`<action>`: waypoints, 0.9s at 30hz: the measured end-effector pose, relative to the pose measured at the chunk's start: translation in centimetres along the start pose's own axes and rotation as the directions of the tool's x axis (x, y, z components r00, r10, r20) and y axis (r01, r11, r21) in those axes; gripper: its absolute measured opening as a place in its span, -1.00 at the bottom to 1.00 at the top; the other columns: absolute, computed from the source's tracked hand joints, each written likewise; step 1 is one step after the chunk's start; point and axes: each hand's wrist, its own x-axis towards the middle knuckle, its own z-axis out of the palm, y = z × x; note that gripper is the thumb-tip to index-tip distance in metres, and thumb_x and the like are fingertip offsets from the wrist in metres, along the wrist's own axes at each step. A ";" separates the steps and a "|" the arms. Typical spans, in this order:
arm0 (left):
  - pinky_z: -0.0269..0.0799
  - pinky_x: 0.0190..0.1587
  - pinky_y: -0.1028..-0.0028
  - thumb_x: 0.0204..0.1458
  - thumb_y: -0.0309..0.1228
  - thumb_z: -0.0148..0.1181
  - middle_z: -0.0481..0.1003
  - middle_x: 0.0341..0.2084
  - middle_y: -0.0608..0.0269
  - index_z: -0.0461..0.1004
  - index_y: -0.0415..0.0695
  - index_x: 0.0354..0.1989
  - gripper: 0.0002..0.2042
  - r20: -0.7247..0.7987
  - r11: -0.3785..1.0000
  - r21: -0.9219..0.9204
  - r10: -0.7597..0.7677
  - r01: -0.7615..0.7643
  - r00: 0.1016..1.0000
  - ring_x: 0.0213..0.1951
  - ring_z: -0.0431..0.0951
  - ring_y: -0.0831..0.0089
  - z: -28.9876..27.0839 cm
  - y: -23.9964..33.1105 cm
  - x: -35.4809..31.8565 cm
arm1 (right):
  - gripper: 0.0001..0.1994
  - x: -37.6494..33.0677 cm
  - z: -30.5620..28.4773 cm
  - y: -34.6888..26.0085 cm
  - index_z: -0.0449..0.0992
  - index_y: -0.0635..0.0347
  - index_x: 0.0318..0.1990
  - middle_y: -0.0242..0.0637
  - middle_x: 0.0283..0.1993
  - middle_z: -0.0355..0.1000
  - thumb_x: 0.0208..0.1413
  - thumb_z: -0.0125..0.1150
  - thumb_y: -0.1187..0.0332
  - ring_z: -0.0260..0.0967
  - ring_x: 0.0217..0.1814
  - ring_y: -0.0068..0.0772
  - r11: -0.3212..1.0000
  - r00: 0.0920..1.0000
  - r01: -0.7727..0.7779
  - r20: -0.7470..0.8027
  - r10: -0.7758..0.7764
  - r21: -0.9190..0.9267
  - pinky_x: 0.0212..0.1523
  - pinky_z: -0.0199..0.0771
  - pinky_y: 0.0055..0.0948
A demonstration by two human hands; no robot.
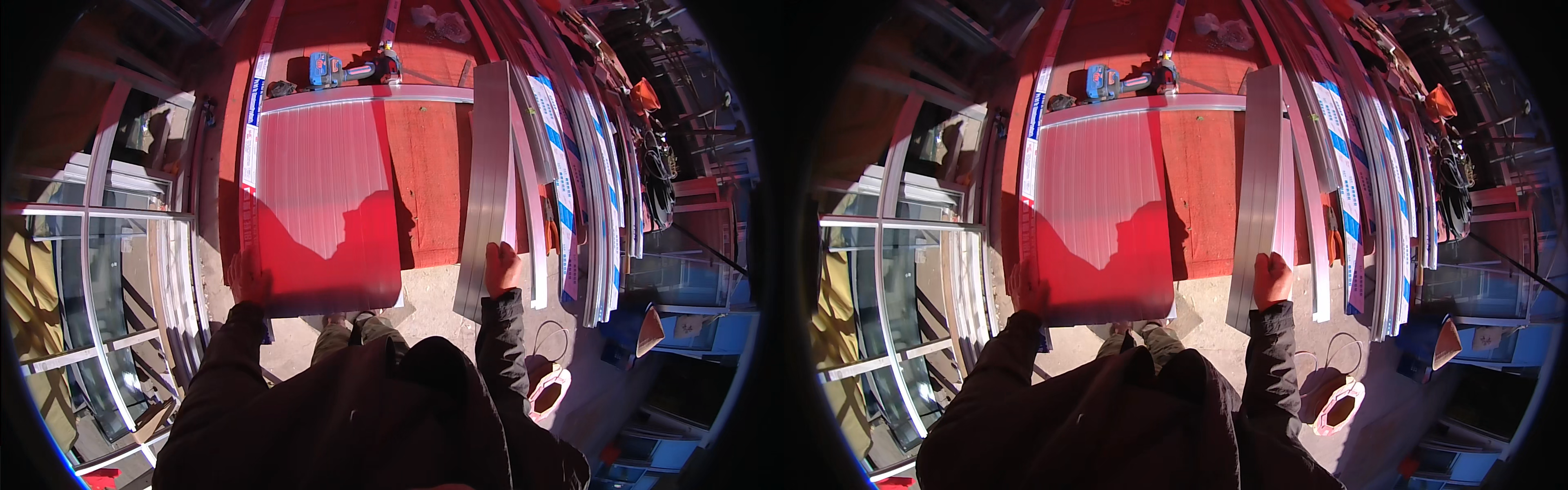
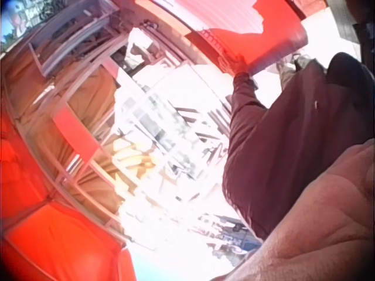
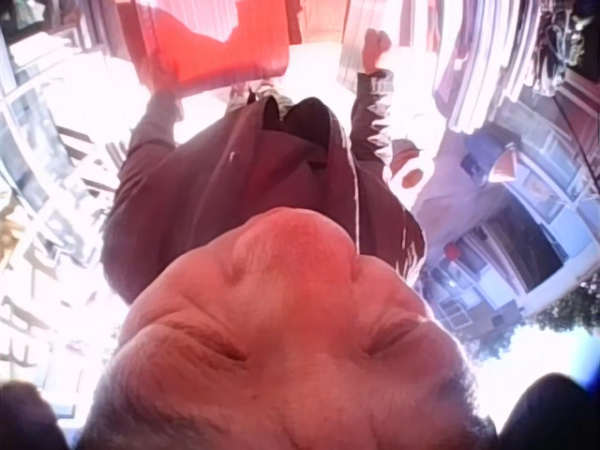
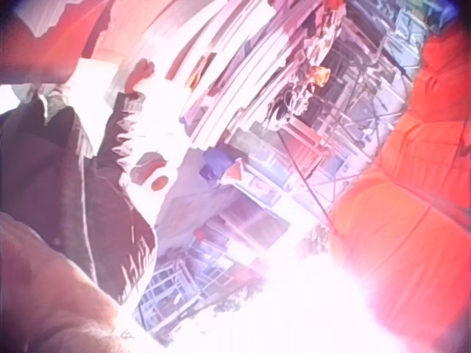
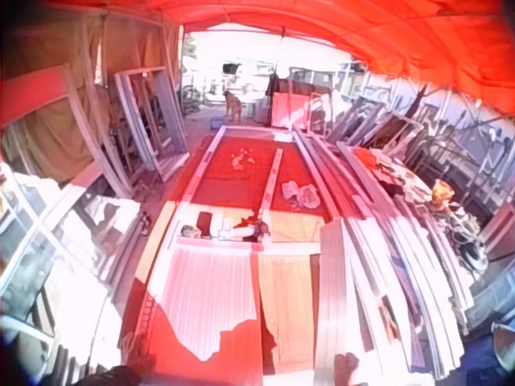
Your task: The person selects and stacks aluminum profiles on a green workbench, then moves to a red workbench to peel protective film from a profile. They carry a profile to a chop saw and cut it, then place the cut piece aside.
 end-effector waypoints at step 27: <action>0.17 0.30 -0.01 -0.13 -0.18 0.30 0.40 0.15 -0.14 0.31 -0.08 0.28 -0.30 -0.033 1.000 -0.023 0.004 -0.005 0.999 0.24 0.32 -0.11 0.2 0.1 0.0 | -0.58 -2.1 13.6 2.3 0.47 0.35 0.17 -0.53 -0.49 0.40 0.19 0.28 0.35 0.22 -0.51 -0.75 0.847 0.961 -0.276 0.143 0.237 0.454 -0.55 0.20 -0.59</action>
